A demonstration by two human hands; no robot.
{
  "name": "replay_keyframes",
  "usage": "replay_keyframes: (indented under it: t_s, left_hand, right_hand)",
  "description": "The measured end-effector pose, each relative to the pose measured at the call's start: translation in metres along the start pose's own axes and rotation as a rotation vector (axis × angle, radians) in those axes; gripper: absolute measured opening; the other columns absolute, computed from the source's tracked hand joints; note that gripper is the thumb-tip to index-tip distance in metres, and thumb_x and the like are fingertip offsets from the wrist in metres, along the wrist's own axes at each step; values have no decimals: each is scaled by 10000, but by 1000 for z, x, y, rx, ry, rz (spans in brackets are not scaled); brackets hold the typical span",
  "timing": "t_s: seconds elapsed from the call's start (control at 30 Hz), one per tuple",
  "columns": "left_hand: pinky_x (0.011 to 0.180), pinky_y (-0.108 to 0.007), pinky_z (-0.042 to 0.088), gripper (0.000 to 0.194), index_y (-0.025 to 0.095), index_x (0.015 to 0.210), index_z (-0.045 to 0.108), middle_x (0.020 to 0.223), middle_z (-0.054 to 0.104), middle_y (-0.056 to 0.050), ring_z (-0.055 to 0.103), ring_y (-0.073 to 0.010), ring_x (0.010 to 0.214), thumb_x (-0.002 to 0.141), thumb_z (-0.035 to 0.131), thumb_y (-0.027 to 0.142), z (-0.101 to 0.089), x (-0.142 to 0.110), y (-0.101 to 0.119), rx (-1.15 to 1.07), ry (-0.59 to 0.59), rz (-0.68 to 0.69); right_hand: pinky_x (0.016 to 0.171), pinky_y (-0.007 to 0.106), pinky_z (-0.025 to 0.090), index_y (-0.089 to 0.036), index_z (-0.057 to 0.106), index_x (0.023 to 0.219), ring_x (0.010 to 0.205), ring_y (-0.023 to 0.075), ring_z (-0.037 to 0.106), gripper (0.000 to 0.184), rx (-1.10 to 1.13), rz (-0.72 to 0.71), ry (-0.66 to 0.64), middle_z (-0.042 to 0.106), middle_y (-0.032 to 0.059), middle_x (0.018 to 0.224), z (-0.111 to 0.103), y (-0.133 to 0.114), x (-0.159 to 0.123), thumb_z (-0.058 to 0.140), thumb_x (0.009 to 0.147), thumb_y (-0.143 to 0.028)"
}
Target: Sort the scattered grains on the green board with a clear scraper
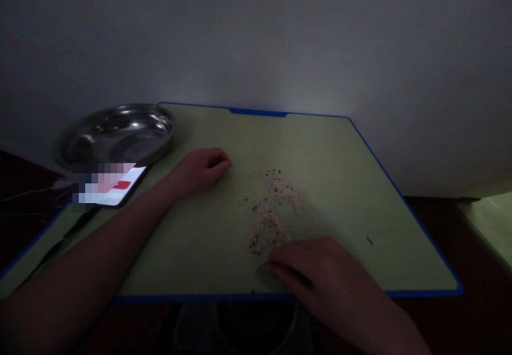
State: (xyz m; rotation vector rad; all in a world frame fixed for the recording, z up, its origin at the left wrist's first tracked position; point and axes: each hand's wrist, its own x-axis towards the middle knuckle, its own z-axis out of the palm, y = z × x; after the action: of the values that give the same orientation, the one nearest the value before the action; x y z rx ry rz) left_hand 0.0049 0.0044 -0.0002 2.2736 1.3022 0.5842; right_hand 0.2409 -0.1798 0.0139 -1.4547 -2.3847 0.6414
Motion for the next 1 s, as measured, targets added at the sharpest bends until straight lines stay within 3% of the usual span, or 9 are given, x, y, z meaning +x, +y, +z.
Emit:
replay_keyframes:
  t_s: [0.3, 0.5, 0.67, 0.83, 1.0]
  left_hand:
    - [584, -283, 322, 194, 176, 726, 605, 647, 589, -5, 501, -144, 620, 839, 513, 303, -1, 0, 1, 1, -11, -8]
    - [601, -295, 327, 190, 176, 736, 612, 668, 598, -14, 510, -150, 625, 833, 518, 310, -1, 0, 1, 0, -5, -18]
    - [589, -288, 323, 189, 179, 732, 607, 657, 588, -5, 505, -145, 612, 831, 518, 312, -1, 0, 0, -3, -5, -10]
    - [592, -289, 328, 196, 180, 719, 605, 659, 592, -8, 505, -147, 620, 831, 516, 314, -1, 0, 1, -4, -6, -11]
    - [583, -288, 326, 195, 177, 727, 616, 640, 584, -6, 497, -145, 610, 831, 516, 309, -1, -1, 1, -7, -6, -12]
  right_hand:
    - [590, 258, 547, -290, 732, 919, 665, 154, 715, 268, 45, -33, -53, 767, -12, 796, -1, -12, -3, 475, 968, -350]
    - [591, 248, 565, -279, 731, 911, 690, 163, 731, 314, 4, -20, 102, 784, 14, 853, 2, -12, -2, 431, 987, -334]
    - [602, 266, 573, -265, 726, 908, 689, 167, 732, 299, -7, -16, 98, 783, 8, 848, 10, -10, 0, 442, 977, -323]
    - [661, 266, 593, -261, 737, 954, 755, 180, 747, 277, -56, 79, 183, 788, 19, 914, 1, 0, -1, 462, 963, -290]
    - [627, 252, 583, -254, 737, 938, 743, 174, 746, 266, -41, 67, 165, 789, 19, 911, -2, 1, 6, 476, 963, -296]
